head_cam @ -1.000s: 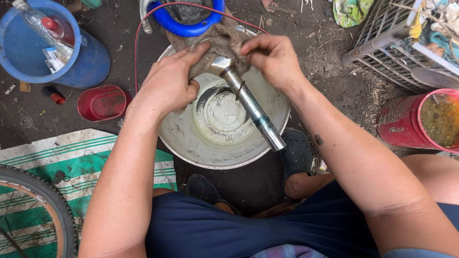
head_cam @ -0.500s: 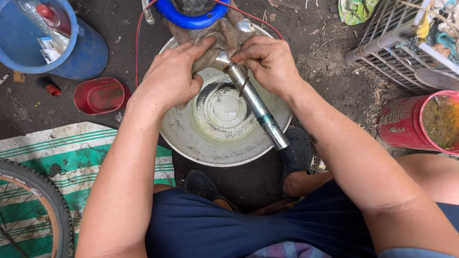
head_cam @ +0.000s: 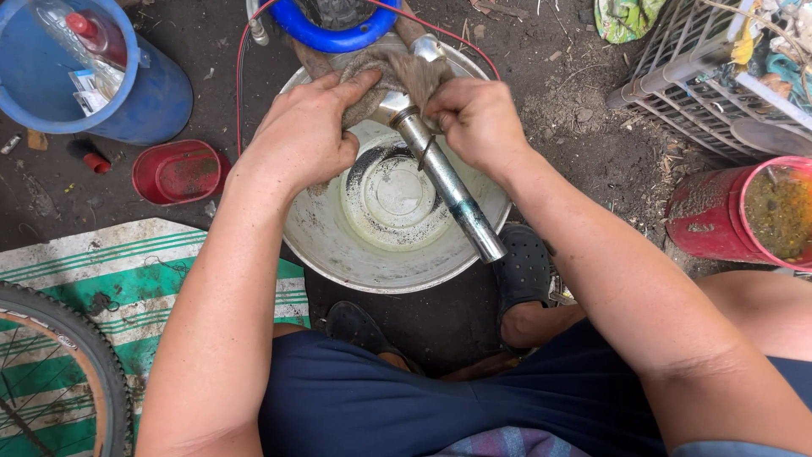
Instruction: Cleaning and inspecting the steering stem and bearing surfaces of a motorcycle front fork assembly.
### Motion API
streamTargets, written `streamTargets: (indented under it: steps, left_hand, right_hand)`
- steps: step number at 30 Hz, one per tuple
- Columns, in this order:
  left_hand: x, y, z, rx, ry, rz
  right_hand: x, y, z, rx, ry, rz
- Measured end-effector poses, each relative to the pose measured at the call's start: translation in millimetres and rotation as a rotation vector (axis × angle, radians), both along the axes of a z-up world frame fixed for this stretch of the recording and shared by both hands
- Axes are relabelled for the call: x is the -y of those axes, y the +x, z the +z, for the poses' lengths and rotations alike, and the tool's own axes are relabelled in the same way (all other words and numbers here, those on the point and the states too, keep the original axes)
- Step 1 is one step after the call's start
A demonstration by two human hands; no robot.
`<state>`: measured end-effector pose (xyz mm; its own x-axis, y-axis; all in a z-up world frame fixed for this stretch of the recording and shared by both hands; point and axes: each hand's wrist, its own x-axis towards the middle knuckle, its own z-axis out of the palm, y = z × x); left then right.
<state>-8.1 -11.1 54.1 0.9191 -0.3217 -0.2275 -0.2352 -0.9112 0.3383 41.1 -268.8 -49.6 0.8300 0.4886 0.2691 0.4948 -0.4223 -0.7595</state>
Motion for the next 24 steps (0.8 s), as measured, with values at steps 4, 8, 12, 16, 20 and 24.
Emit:
streamTargets:
  steps: [4, 8, 12, 16, 20, 24]
  left_hand:
    - [7, -1, 7, -0.058, 0.045, 0.016]
    - [6, 1, 15, -0.094, 0.04, 0.01]
    - [2, 0, 10, -0.036, -0.011, -0.005]
    - [4, -4, 18, -0.076, -0.081, 0.037]
    - [-1, -5, 20, -0.119, -0.127, 0.095]
    - [-4, -3, 22, -0.162, -0.155, 0.146]
  right_hand:
    - [-4, 9, -11, -0.081, -0.029, -0.025]
    - [-6, 27, -1, -0.609, 0.123, -0.196]
    - [-5, 28, 3, -0.854, 0.42, -0.063]
    - [0, 17, -1, -0.596, 0.229, -0.092]
    - [2, 5, -2, -0.048, 0.159, 0.02]
    - [5, 7, 2, 0.202, 0.157, 0.134]
